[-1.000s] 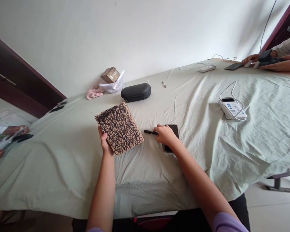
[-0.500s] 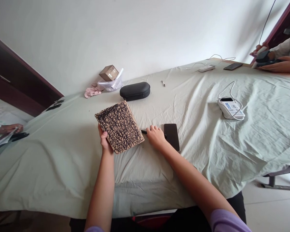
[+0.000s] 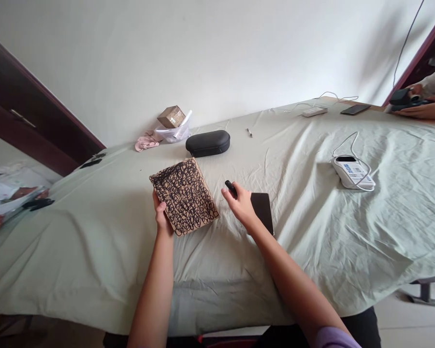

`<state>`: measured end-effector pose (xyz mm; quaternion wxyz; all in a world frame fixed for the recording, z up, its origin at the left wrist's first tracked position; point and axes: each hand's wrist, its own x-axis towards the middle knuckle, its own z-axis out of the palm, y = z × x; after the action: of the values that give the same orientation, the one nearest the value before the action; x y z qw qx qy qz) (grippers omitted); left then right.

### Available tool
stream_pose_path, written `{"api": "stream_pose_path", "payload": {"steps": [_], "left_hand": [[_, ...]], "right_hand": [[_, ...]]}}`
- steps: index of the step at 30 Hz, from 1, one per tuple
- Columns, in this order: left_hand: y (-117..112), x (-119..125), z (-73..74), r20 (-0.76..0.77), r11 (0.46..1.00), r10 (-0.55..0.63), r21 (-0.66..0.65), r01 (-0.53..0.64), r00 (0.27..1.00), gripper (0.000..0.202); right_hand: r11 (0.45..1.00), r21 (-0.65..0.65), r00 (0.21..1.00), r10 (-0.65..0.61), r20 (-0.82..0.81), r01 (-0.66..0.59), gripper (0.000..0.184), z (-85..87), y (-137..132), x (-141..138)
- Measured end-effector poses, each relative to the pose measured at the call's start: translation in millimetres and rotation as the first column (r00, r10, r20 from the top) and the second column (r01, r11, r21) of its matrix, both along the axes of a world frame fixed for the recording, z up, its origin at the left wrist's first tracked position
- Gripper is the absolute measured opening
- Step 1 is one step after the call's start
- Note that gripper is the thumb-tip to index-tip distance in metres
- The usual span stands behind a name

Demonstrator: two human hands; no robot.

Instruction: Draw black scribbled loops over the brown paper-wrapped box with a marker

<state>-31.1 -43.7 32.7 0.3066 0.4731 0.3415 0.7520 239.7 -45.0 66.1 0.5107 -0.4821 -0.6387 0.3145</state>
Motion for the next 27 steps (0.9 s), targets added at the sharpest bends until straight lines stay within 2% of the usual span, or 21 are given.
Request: {"api": "stream_pose_path", "payload": {"steps": [3, 7, 9, 11, 13, 15, 17, 21, 25, 27], "left_hand": [[0.6, -1.7, -2.3, -0.045, 1.000, 0.006, 0.004, -0.006, 0.999, 0.083], [1.8, -2.0, -2.2, -0.064, 1.000, 0.003, 0.026, -0.001, 0.998, 0.079], [2.2, -0.9, -1.0, -0.065, 1.000, -0.001, 0.031, 0.003, 0.998, 0.079], [2.4, 0.7, 0.2, -0.054, 1.000, -0.008, 0.028, 0.010, 0.998, 0.080], [2.1, 2.4, 1.0, -0.037, 0.999, -0.019, 0.027, 0.020, 0.999, 0.082], [1.6, 3.8, 1.3, -0.016, 0.999, -0.034, 0.036, 0.035, 0.999, 0.082], [0.9, 4.5, 1.0, 0.008, 0.998, -0.052, 0.041, 0.051, 0.999, 0.081], [-0.1, 5.2, -1.8, 0.032, 0.994, -0.109, -0.002, 0.109, 0.994, 0.081], [-0.5, 6.3, -9.1, 0.098, 0.984, -0.172, -0.034, 0.176, 0.980, 0.084], [-2.1, 6.3, -14.4, 0.133, 0.981, -0.180, -0.049, 0.188, 0.975, 0.086]], "right_hand": [[0.985, -0.091, 0.965, 0.123, -0.231, -0.148, 0.056, -0.7, 3.1, -2.3], [0.966, -0.121, 0.926, 0.178, -0.332, -0.229, 0.049, -3.2, 5.6, -1.0], [0.962, -0.130, 0.927, 0.188, -0.326, -0.241, 0.045, -4.0, 5.3, -1.3], [0.965, -0.144, 0.957, 0.184, -0.224, -0.219, 0.044, -4.8, 3.9, -4.2], [0.971, -0.147, 0.982, 0.183, -0.036, -0.186, 0.043, -6.0, 1.8, -9.3], [0.976, -0.134, 0.966, 0.195, 0.168, -0.174, 0.041, -8.0, -0.4, -14.1], [0.976, -0.117, 0.929, 0.210, 0.304, -0.183, 0.040, -10.5, -2.3, -15.7], [0.975, -0.009, 0.892, 0.205, 0.403, -0.220, 0.040, -17.7, -4.6, -7.8], [0.942, 0.067, 0.838, 0.259, 0.481, -0.330, 0.035, -29.4, -4.9, 2.0], [0.931, 0.103, 0.845, 0.267, 0.463, -0.351, 0.034, -35.7, -3.5, 6.0]]}}
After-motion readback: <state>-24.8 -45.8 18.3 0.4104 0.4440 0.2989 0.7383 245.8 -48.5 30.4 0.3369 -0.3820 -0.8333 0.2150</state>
